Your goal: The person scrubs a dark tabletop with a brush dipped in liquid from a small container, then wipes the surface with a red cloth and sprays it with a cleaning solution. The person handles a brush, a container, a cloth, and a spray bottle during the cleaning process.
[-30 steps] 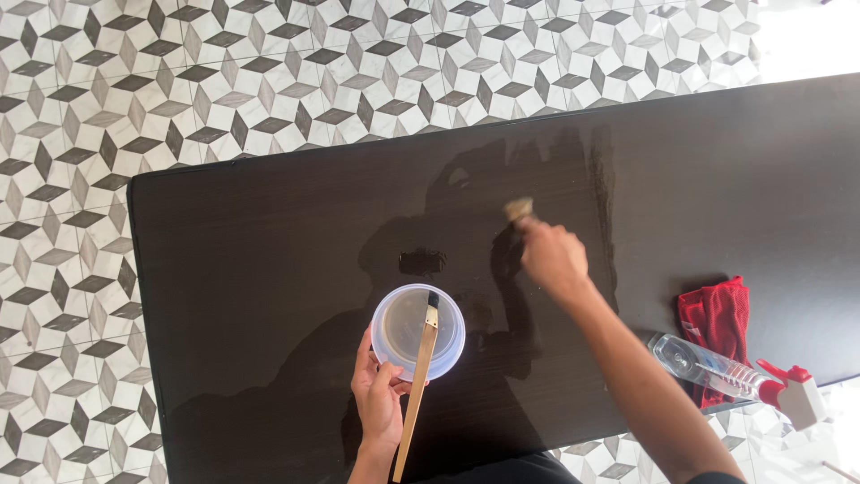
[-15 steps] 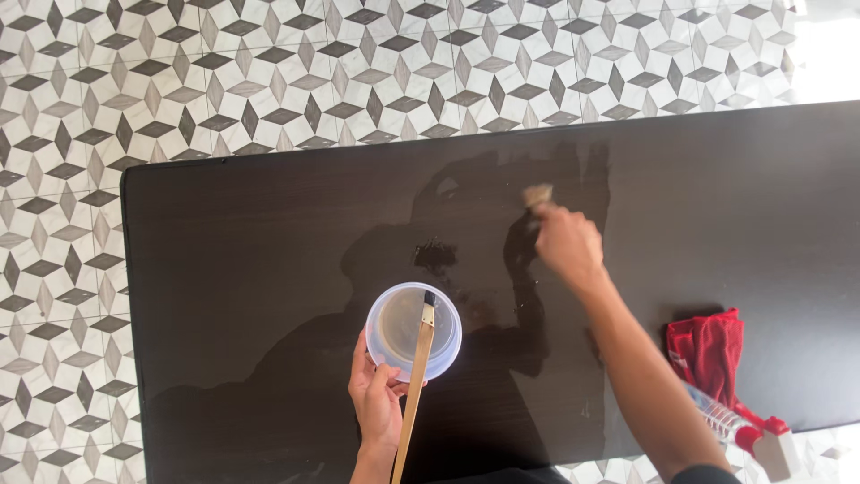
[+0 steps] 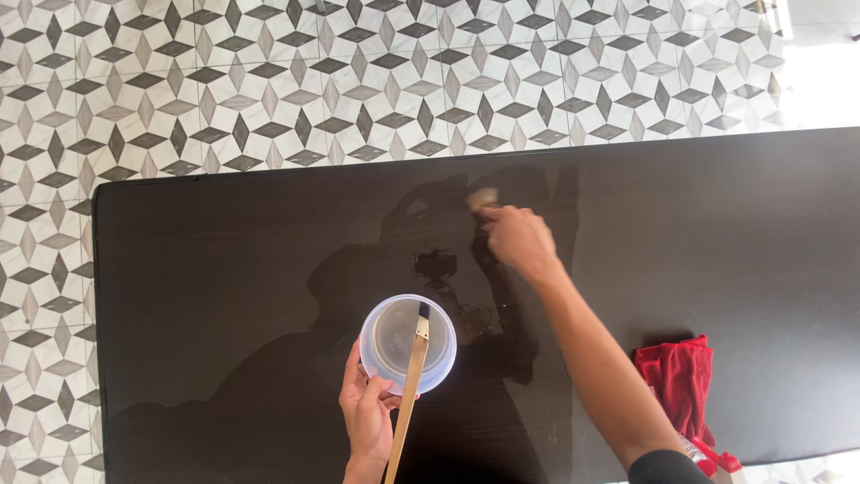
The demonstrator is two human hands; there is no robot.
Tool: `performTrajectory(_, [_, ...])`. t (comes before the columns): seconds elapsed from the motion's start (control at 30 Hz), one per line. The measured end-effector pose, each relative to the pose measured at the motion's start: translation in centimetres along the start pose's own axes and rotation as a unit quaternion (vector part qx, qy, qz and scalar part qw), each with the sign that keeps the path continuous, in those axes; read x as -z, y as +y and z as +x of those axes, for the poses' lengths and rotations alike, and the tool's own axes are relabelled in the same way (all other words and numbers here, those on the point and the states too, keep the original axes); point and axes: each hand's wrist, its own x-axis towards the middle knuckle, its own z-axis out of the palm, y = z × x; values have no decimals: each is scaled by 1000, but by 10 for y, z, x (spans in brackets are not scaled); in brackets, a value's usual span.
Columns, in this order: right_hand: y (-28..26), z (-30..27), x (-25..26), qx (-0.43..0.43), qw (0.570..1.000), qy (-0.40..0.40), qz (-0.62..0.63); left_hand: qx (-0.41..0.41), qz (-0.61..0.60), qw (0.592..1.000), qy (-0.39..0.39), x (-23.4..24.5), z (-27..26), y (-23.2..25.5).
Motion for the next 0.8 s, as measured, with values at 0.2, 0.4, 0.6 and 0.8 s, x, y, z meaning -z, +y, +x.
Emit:
performTrajectory(0.2, [7,29,0,19,995,83,54,-15,8,1000,2,-7,1,-5])
performTrajectory(0.4, [59,32,40,-147,982,91,80,-26,-3,1000,11,-7,-8,-4])
performTrajectory(0.6, [72,17,40,-165,978,82,96,-39,4,999,12,0,-26,-11])
performTrajectory(0.8, [71,-32,21,-131,983,86,99,-40,4,999,24,17,-49,-16])
